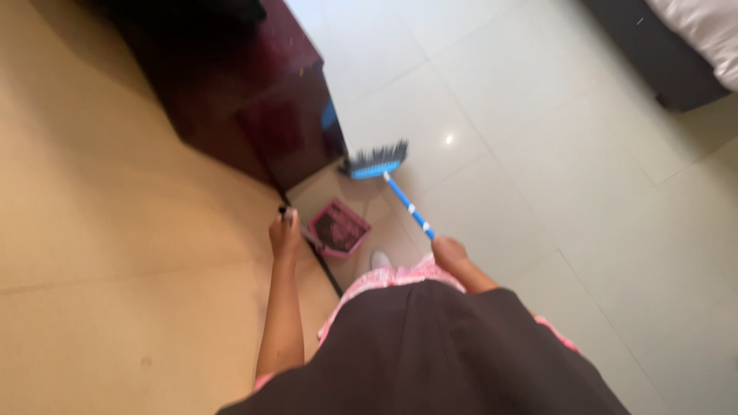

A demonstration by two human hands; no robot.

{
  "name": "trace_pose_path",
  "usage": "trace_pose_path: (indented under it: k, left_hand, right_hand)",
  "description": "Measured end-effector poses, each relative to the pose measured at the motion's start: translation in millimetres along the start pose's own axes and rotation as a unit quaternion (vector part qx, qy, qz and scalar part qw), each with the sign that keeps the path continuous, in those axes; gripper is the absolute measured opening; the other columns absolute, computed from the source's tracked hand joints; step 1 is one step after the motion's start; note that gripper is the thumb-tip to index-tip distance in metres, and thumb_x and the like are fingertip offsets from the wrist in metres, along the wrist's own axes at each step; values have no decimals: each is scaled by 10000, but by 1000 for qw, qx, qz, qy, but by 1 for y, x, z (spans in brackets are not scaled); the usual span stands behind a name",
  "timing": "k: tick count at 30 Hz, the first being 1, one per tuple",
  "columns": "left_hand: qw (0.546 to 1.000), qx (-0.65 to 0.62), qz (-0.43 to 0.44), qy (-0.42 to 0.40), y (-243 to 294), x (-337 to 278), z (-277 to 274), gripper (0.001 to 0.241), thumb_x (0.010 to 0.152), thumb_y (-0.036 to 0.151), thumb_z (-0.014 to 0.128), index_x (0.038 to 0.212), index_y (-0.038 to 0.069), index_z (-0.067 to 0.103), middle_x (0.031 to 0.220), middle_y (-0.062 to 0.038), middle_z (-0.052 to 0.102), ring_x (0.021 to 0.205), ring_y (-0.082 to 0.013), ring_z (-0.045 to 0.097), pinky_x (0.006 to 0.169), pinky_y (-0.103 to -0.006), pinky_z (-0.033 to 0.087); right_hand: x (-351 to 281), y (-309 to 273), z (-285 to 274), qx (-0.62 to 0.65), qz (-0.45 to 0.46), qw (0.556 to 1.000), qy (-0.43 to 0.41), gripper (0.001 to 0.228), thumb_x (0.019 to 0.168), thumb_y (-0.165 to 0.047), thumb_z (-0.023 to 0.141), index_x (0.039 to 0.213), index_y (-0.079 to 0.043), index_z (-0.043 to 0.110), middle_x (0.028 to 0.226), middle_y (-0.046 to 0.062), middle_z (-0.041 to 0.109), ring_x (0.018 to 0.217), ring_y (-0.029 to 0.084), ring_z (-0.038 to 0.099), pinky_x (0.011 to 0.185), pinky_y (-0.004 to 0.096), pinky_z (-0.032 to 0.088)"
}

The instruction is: The person sweeps the tiled floor using a blue broom and a pink dustpan. They move around the room, sweeping debris from near a wooden cabinet and between two beds into the dustpan.

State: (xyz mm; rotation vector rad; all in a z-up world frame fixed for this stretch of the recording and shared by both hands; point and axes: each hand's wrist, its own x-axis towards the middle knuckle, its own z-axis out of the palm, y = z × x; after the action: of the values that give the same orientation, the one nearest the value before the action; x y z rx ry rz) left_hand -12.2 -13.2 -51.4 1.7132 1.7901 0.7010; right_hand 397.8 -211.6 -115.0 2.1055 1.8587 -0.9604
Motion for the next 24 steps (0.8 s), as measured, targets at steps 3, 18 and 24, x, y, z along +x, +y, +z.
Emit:
trace_pose_path:
  k: [3, 18, 24]
  left_hand:
    - [998, 1, -56, 5, -13, 10, 5, 434, 1010, 321, 520, 921, -68, 690, 901, -330, 696, 927, -527, 668, 886, -624, 519]
    - [996, 69, -52, -31, -3, 18, -23, 512, 1063, 343, 428, 807, 11, 722, 858, -146, 753, 808, -367, 698, 820, -470, 520]
    - [997, 56, -11, -50, 0, 30, -8, 429, 1025, 380, 423, 920, 113, 743, 894, -122, 763, 886, -362, 704, 861, -455, 491]
  right_hand:
    - [17, 15, 42, -8, -30, 999, -11, 190, 821, -113, 708, 960, 15, 698, 909, 251, 718, 939, 449, 740, 789, 531, 616]
    - [-125, 25, -104, 314, 249, 907, -127, 572, 858, -77, 619, 1420, -173, 655, 649, 65, 571, 492, 158, 504, 434, 292, 388]
    - [-135, -28, -140, 343, 270, 898, -51, 326, 843, -51, 481, 1014, -103, 753, 662, 53, 529, 495, 152, 439, 455, 293, 375]
